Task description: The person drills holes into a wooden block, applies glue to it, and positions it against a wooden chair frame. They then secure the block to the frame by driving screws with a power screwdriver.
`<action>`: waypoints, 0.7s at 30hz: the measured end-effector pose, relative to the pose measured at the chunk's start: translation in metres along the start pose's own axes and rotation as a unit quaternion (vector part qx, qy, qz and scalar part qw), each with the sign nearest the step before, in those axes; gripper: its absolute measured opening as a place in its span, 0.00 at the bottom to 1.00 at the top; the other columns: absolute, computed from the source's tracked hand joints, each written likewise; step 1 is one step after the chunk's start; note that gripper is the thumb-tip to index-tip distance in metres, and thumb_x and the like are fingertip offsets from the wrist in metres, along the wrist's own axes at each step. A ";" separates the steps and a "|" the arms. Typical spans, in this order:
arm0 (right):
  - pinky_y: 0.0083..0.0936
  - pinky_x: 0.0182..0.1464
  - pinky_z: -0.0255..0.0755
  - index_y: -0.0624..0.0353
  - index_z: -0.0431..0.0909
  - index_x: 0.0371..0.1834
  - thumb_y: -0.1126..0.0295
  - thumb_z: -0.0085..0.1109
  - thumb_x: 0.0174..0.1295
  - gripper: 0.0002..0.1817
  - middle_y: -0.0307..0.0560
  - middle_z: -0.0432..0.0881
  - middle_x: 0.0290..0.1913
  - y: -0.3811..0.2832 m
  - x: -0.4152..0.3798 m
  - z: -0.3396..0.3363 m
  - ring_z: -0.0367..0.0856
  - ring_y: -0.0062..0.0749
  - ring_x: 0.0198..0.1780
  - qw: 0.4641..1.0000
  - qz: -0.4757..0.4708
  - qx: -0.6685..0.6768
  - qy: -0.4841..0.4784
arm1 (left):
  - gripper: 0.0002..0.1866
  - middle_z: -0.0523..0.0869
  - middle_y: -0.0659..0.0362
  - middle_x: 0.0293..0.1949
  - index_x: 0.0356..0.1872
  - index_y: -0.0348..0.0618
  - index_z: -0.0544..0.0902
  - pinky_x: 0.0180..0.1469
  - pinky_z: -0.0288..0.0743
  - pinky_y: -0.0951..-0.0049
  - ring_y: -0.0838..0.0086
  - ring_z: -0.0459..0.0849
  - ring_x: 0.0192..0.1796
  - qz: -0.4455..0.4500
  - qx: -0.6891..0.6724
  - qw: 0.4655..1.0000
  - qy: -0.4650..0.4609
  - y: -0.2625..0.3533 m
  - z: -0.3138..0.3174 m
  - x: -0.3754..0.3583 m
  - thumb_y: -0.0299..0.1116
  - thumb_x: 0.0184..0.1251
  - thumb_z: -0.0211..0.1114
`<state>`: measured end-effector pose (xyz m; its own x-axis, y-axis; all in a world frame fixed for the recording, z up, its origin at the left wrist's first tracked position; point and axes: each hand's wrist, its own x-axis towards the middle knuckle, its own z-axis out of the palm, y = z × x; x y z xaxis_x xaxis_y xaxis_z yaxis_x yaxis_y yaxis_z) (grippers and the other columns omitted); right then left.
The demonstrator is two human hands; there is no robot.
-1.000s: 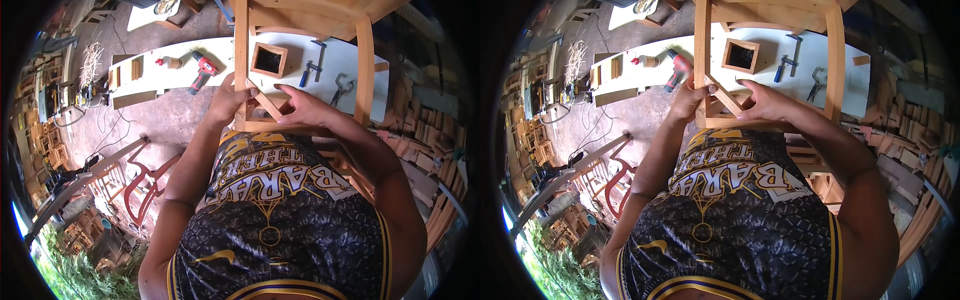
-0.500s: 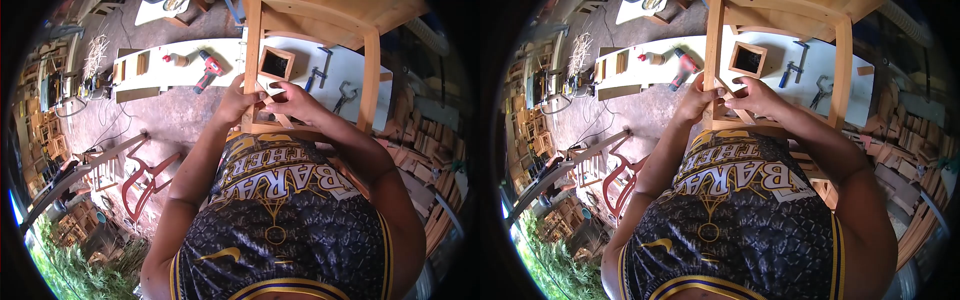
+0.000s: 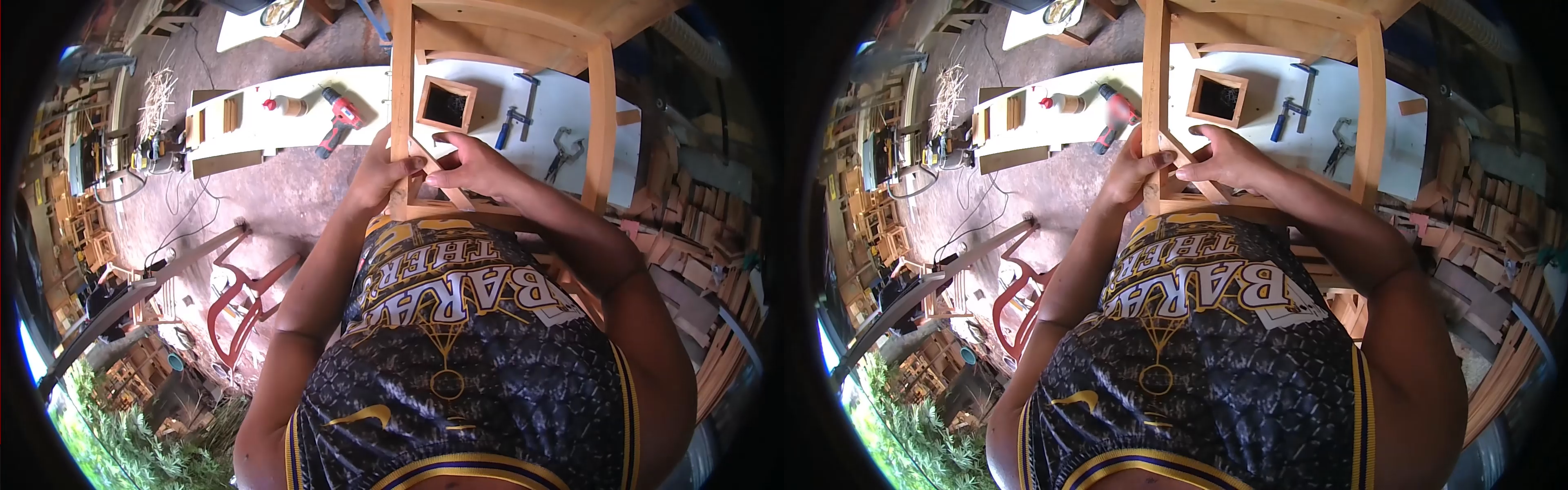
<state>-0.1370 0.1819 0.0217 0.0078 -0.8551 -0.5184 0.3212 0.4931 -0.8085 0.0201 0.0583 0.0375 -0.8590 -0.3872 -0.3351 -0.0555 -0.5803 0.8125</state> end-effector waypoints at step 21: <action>0.26 0.47 0.76 0.72 0.54 0.70 0.70 0.73 0.51 0.46 0.59 0.83 0.45 -0.001 0.001 0.002 0.84 0.33 0.44 0.999 -0.043 -0.004 -0.005 | 0.41 0.79 0.47 0.51 0.68 0.30 0.58 0.53 0.77 0.68 0.65 0.81 0.52 -0.044 0.007 0.998 0.039 0.013 -0.010 0.001 0.31 0.58 0.71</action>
<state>-0.1354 0.1800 0.0227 -0.0099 -0.8961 -0.4437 0.3129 0.4186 -0.8525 0.0230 0.0436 0.0427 -0.8080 -0.3901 -0.4415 -0.1366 -0.6049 0.7845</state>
